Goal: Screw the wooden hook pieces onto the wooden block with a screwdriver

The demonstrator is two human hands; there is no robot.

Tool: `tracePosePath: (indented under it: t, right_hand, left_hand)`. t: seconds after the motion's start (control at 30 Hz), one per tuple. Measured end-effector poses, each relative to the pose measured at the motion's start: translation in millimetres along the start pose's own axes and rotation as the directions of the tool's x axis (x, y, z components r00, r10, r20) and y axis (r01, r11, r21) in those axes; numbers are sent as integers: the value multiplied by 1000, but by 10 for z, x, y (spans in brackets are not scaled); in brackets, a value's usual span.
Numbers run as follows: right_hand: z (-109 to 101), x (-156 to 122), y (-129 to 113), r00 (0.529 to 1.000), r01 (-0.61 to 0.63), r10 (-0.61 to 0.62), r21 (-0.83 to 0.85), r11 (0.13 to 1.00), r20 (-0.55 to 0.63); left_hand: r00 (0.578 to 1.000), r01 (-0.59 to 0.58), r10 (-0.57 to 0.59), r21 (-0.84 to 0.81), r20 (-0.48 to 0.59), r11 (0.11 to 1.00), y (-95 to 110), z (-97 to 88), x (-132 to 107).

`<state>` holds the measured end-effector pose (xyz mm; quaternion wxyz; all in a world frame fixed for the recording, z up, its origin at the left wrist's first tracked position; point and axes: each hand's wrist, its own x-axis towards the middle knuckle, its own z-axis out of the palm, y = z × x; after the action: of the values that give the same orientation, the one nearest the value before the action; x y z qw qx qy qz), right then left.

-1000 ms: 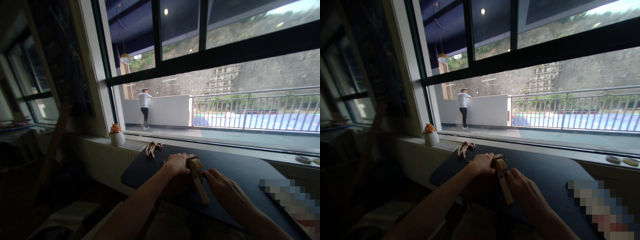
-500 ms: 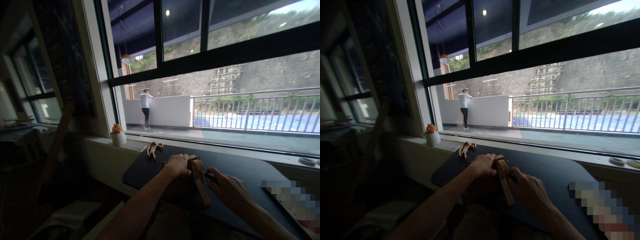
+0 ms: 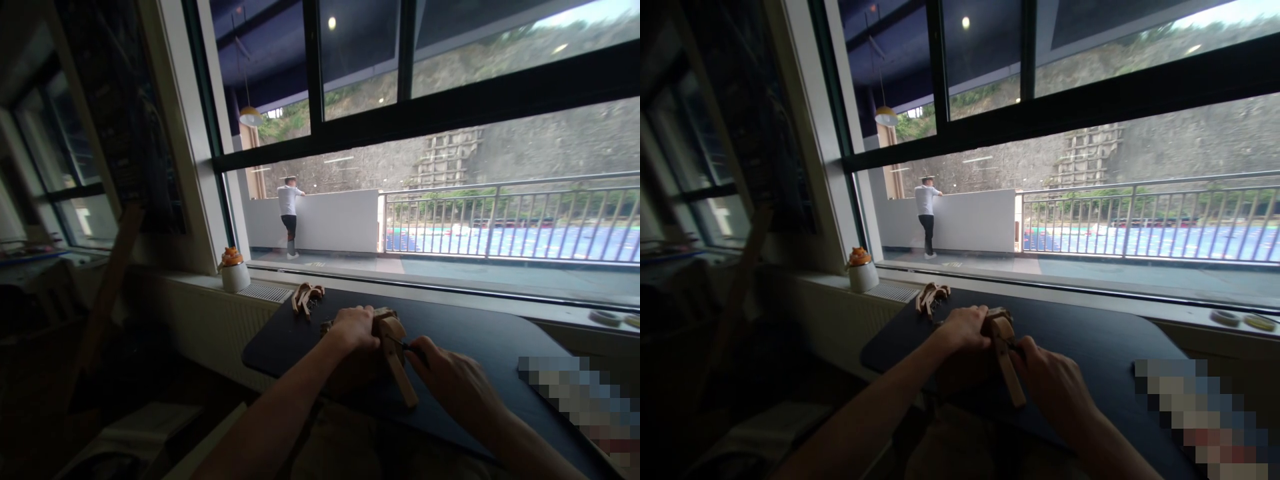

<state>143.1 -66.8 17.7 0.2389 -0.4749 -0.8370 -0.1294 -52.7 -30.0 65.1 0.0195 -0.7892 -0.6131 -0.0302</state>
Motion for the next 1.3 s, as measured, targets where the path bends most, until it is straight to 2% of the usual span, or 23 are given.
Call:
tracePosePath:
  t: [0.1,0.17,0.37,0.53,0.8,0.9,1.2,1.3]
  right_hand:
    - [-10,32,0,998,-59,59,-8,998,-10]
    - [-33,46,7,998,-56,56,-10,998,-12]
    - [-110,0,32,998,65,-65,-21,998,3]
    - [-55,-71,93,988,151,-149,-48,987,25]
    - [54,4,121,999,-44,45,-38,998,29]
    - [25,38,107,997,-63,65,-32,997,38]
    - [-114,-17,46,992,107,-102,-65,992,68]
    - [-94,2,35,993,98,-93,-66,993,71]
  left_hand:
    - [1000,-2,2,3,-4,1000,-6,6,3]
    - [1000,-2,2,7,-7,1000,-10,12,7]
    - [1000,9,-9,18,-11,1000,-16,31,20]
    - [1000,5,-4,21,-16,1000,-10,30,14]
    - [1000,-7,8,22,-24,1000,-23,12,15]
    - [1000,-4,4,23,-18,1000,-45,27,44]
    - [1000,-4,4,23,-15,1000,-41,33,38]
    - [1000,-10,10,23,-25,1000,-33,27,20]
